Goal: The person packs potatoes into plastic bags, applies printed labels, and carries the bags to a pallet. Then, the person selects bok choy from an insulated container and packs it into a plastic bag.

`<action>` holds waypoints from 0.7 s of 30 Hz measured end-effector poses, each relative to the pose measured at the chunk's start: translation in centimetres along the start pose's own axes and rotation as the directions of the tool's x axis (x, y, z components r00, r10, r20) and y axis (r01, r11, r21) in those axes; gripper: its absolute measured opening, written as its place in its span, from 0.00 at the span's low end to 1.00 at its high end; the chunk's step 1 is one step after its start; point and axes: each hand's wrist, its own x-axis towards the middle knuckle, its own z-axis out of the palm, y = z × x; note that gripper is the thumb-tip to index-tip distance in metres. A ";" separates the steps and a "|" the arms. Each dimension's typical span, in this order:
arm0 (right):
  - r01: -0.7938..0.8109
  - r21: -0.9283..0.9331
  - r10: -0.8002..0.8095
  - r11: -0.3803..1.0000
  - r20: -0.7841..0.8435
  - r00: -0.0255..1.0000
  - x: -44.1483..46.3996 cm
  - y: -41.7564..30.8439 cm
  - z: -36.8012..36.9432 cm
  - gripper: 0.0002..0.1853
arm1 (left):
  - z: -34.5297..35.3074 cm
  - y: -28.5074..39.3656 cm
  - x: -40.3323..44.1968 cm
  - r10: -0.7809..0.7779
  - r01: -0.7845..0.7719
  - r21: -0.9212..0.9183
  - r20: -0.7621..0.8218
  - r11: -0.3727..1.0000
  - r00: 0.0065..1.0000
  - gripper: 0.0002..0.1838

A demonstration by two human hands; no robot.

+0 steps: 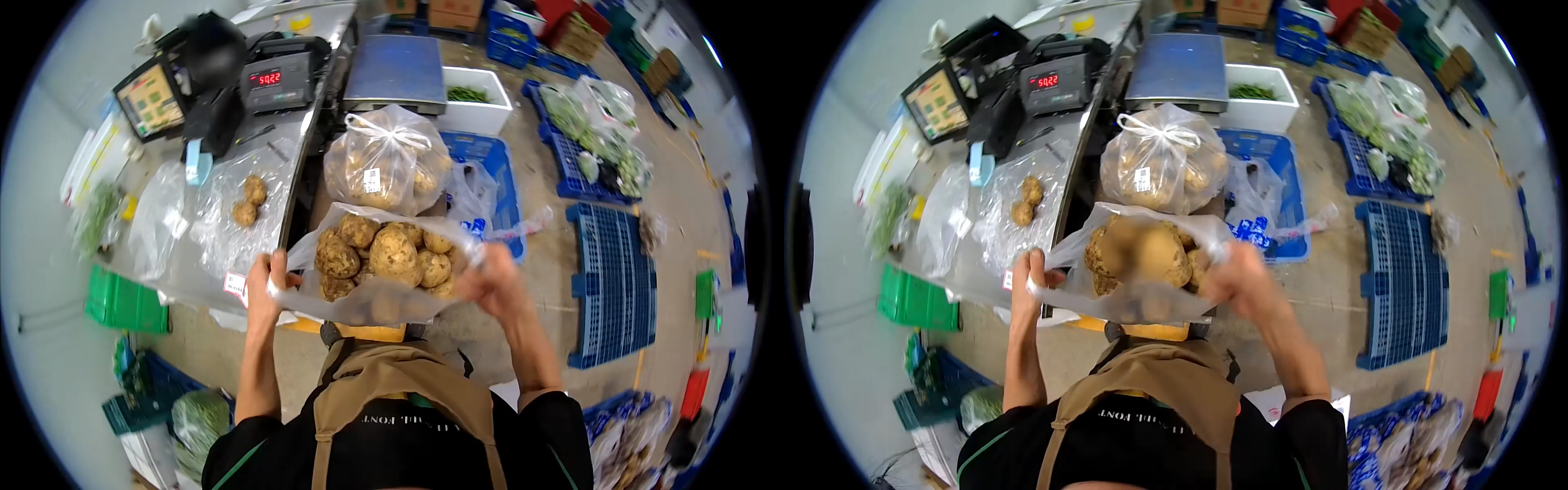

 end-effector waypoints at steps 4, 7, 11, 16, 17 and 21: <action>-0.026 -0.245 0.099 0.969 0.290 0.952 -4.6 1.3 -2.6 0.13 | 0.3 -4.1 -5.9 0.029 -0.005 -0.523 0.037 0.852 0.999 0.26; -0.066 -0.083 0.085 0.994 0.257 0.963 -4.7 -1.6 -4.1 0.17 | 1.4 -2.1 -6.7 -0.019 0.028 -0.637 0.021 0.771 1.000 0.24; -0.037 0.210 -0.047 0.977 0.383 0.922 3.4 -0.7 -1.0 0.15 | 3.9 5.0 -1.5 -0.041 0.060 -0.436 0.053 0.898 0.998 0.18; 0.094 -0.315 0.052 0.944 0.425 0.904 1.2 -1.0 0.6 0.18 | 4.6 5.2 -5.3 -0.016 0.202 -0.544 0.327 0.814 0.945 0.18; 0.276 -0.432 0.016 0.858 0.560 0.828 2.4 -1.4 0.9 0.24 | 5.5 5.3 -5.5 0.042 0.160 -0.464 0.396 0.871 0.917 0.21; 0.667 -0.590 0.079 0.455 0.773 0.629 8.2 -0.5 2.9 0.29 | 9.1 4.7 -6.6 0.280 0.064 -0.594 0.469 0.802 0.837 0.35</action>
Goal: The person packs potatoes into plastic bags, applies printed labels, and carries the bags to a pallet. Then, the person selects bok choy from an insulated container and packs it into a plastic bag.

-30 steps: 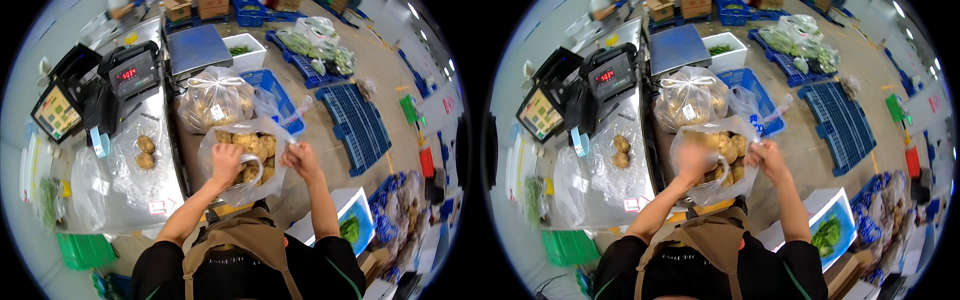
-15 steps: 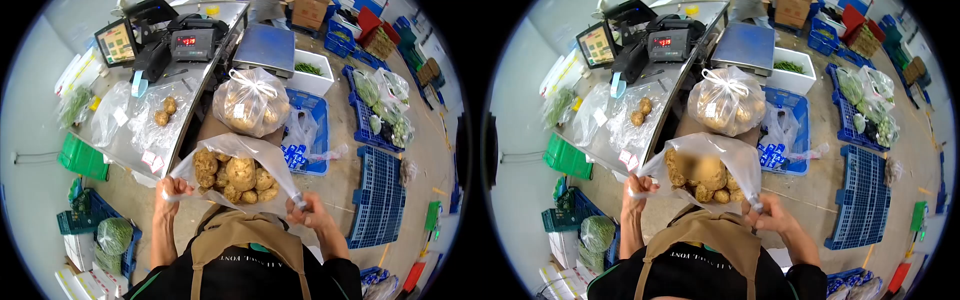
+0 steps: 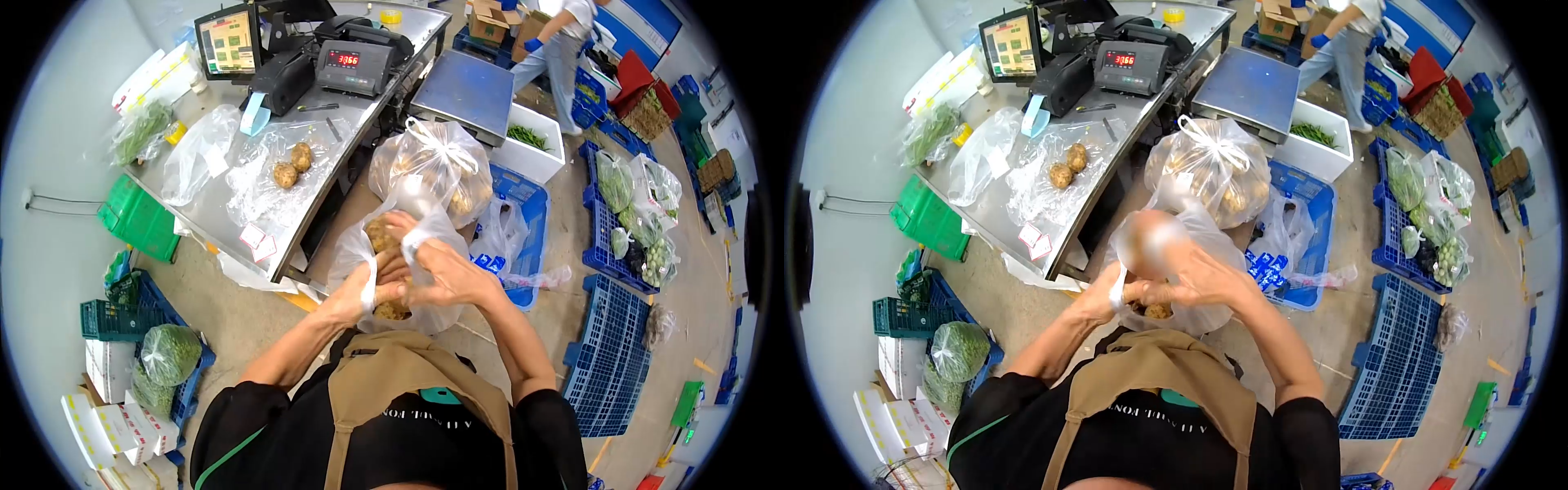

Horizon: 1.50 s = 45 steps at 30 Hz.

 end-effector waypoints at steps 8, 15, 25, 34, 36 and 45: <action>-0.170 0.572 0.025 0.802 0.253 0.967 4.8 3.2 2.4 0.27 | -2.8 -1.5 -0.6 -0.164 0.172 -0.127 0.068 0.977 0.984 0.27; -0.202 0.843 0.646 0.498 -0.206 0.735 -1.0 8.5 6.5 0.19 | -10.1 -5.6 -0.2 -0.511 0.324 -0.462 -0.369 0.825 0.776 0.14; -0.668 0.607 0.730 0.431 0.201 0.653 -4.5 6.9 6.1 0.13 | -12.5 -5.2 1.2 -0.369 0.208 -0.771 -0.037 0.602 0.929 0.13; -0.142 0.979 0.893 0.145 -0.067 0.445 -7.7 5.5 8.2 0.13 | -13.5 -9.1 2.4 -0.573 0.009 -0.961 -0.158 0.278 0.804 0.08; 0.231 0.966 0.948 -0.114 0.035 0.317 -10.2 8.4 11.0 0.16 | -14.4 -13.8 0.5 -0.799 -0.215 -0.945 -0.324 0.247 0.507 0.08; 0.106 0.975 0.779 0.194 -0.219 0.587 -6.7 6.0 8.2 0.18 | -8.6 -3.5 0.0 -0.407 0.110 -0.692 -0.282 0.713 0.869 0.11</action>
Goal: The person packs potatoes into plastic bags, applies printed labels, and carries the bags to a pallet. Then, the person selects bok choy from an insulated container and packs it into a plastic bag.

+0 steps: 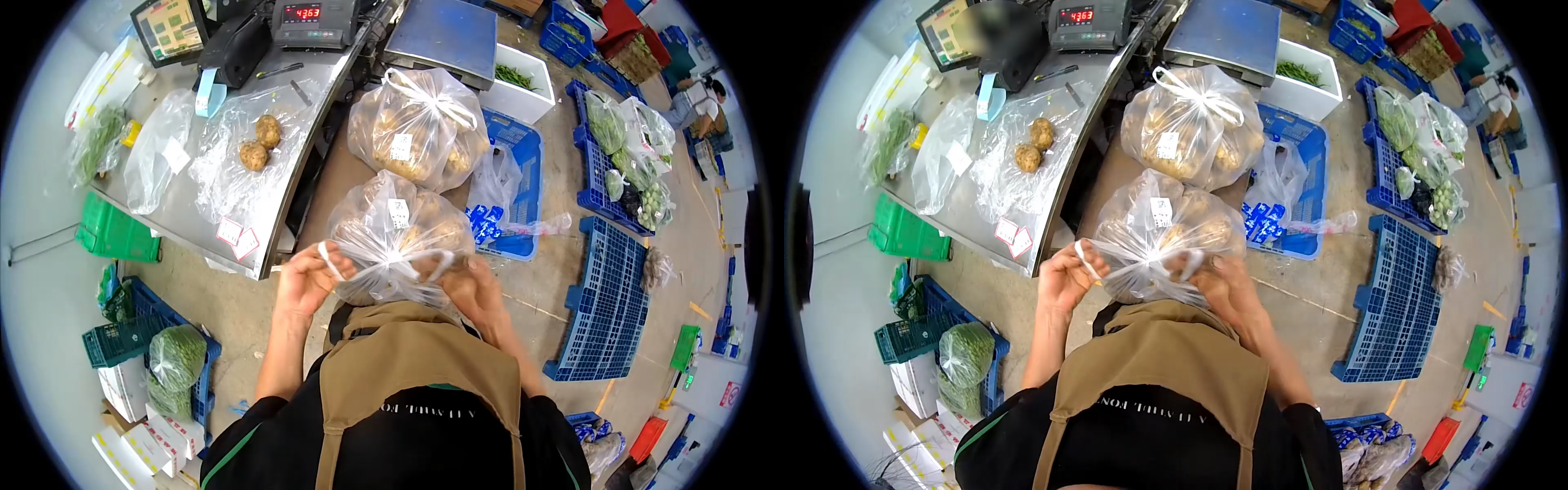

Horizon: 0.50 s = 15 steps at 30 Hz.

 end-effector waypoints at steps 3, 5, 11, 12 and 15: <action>0.313 -0.604 -0.038 0.733 0.424 0.905 2.7 -1.0 3.5 0.25 | 1.9 -1.2 0.1 -0.137 0.099 0.200 0.183 0.975 0.974 0.14; 0.520 -0.653 -0.034 0.551 0.605 0.796 4.1 -1.7 7.3 0.24 | 1.8 -1.9 0.7 -0.162 0.085 0.328 0.216 0.941 0.963 0.16; 0.367 -0.684 0.021 0.631 0.488 0.873 4.2 -1.7 7.2 0.27 | 3.3 -1.9 -0.2 0.223 -0.282 0.943 0.241 0.179 0.945 0.11; 0.398 -0.726 -0.049 0.561 0.451 0.891 5.0 -0.5 6.5 0.28 | 1.2 -2.0 0.9 0.241 -0.283 0.947 0.243 0.149 0.940 0.10; 0.361 -0.848 -0.028 0.388 0.381 0.924 4.1 -1.1 2.7 0.29 | 1.2 -2.4 2.6 0.421 -0.280 0.862 0.087 0.423 0.903 0.08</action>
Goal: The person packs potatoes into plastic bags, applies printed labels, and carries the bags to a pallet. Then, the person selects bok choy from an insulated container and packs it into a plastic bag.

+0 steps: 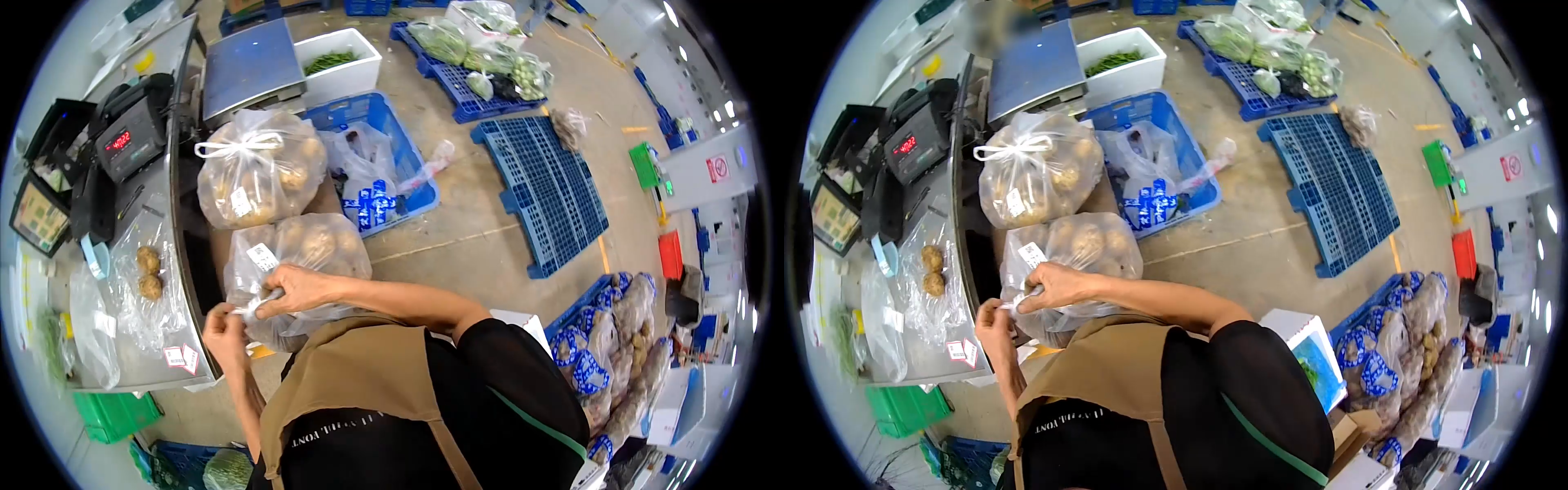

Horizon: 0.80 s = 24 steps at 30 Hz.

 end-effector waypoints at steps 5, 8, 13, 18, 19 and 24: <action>0.501 -0.224 -0.480 0.836 0.143 0.865 -5.4 6.8 4.3 0.18 | -0.4 -6.4 7.7 -0.009 0.032 0.071 -0.293 0.997 0.956 0.10; 0.467 -0.213 -0.427 0.858 0.207 0.880 -6.0 3.8 2.6 0.16 | -0.2 -6.3 9.0 -0.197 0.163 -0.144 -0.270 0.976 0.942 0.09; 0.417 -0.306 -0.386 0.856 0.159 0.909 -5.4 1.2 1.7 0.13 | -1.0 -3.4 7.1 -0.229 0.136 -0.450 -0.160 0.883 0.960 0.12; 0.291 -0.591 -0.484 0.753 -0.197 0.853 -1.0 -1.3 3.7 0.12 | -2.1 1.9 2.6 0.131 -0.127 -0.126 0.025 0.984 0.991 0.12; 0.295 -0.676 -0.522 0.675 -0.155 0.839 0.3 -0.2 4.4 0.13 | -1.8 1.9 2.1 0.140 -0.136 -0.143 0.022 0.980 0.990 0.12; 0.273 -0.873 -0.546 0.404 0.009 0.838 2.0 4.4 7.8 0.13 | -1.5 1.3 0.2 0.239 -0.238 -0.123 -0.006 0.963 0.971 0.10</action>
